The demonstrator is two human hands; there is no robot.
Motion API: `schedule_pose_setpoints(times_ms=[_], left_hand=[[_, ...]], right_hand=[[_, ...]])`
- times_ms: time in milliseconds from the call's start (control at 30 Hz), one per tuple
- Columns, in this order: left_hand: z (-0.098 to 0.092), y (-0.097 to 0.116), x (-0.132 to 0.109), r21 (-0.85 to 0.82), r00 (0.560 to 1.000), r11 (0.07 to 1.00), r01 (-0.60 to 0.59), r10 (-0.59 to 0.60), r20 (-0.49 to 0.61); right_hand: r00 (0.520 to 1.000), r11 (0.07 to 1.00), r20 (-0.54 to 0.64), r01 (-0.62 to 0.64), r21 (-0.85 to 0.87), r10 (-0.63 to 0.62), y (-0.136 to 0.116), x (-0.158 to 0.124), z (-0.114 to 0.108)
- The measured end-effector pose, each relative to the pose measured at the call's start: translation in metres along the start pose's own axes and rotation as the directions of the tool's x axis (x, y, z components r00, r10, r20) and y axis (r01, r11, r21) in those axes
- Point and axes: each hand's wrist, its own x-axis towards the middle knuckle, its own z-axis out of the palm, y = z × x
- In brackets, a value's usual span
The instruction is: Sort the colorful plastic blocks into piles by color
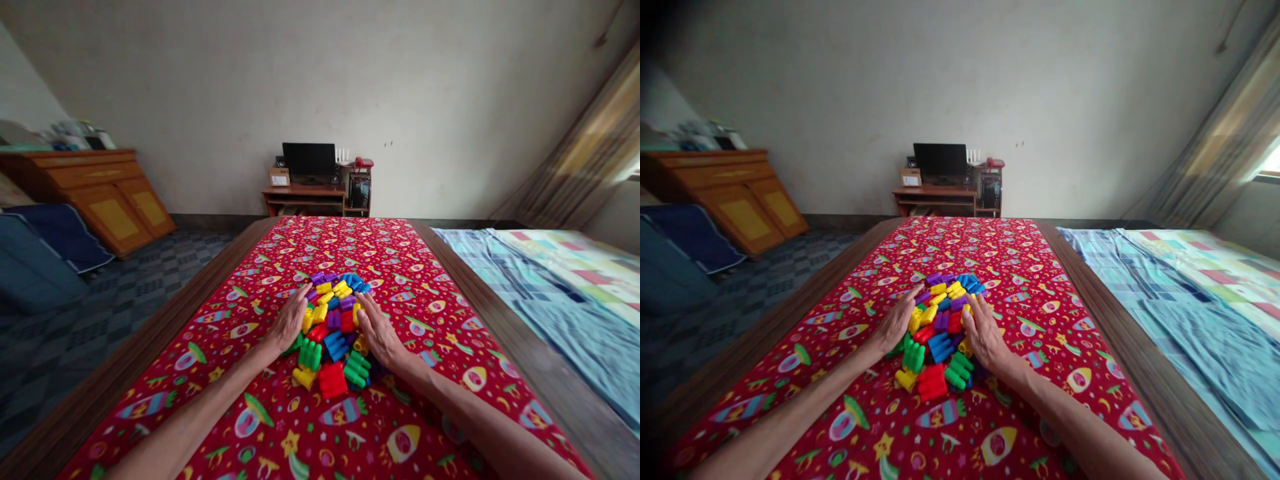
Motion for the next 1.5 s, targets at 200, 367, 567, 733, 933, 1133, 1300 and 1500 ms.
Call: schedule_pose_setpoints(times_ms=[200, 367, 567, 733, 933, 1133, 1300, 1500], left_hand=[[-0.01, -0.019, 0.062, 0.069, 0.999, 0.997, -0.046, 0.046, -0.004], [0.006, -0.017, 0.099, 0.052, 0.985, 0.994, -0.094, 0.085, 0.147], [-0.007, -0.011, 0.069, -0.01, 0.965, 0.987, -0.163, 0.161, 0.206], [-0.016, -0.005, 0.064, -0.006, 0.976, 0.981, -0.196, 0.195, 0.096], [0.007, 0.014, 0.067, 0.095, 0.866, 0.891, -0.444, 0.4, 0.299], [-0.014, 0.015, 0.06, 0.101, 0.888, 0.909, -0.404, 0.364, 0.281], [-0.035, -0.013, 0.056, 0.133, 0.96, 0.952, -0.275, 0.263, 0.101], [-0.035, -0.057, 0.046, 0.134, 0.993, 0.984, -0.117, 0.118, 0.002]], right_hand=[[0.989, 0.999, -0.145, -0.014, -0.028, 0.01, 0.012, 0.051, -0.027], [0.998, 0.998, 0.023, -0.065, 0.025, 0.064, 0.025, 0.091, -0.022], [0.976, 0.945, 0.212, -0.026, 0.325, -0.046, 0.008, 0.079, -0.03], [0.993, 0.954, 0.085, -0.099, 0.281, 0.078, 0.015, 0.082, -0.029], [0.949, 0.965, 0.299, 0.014, 0.263, -0.096, 0.013, 0.079, -0.031], [0.99, 0.961, 0.111, -0.107, 0.255, 0.081, 0.025, 0.08, -0.046], [0.99, 0.978, 0.129, -0.087, 0.191, 0.063, 0.034, 0.08, -0.052], [0.892, 0.973, 0.389, 0.203, 0.106, -0.229, 0.006, 0.071, -0.044]])
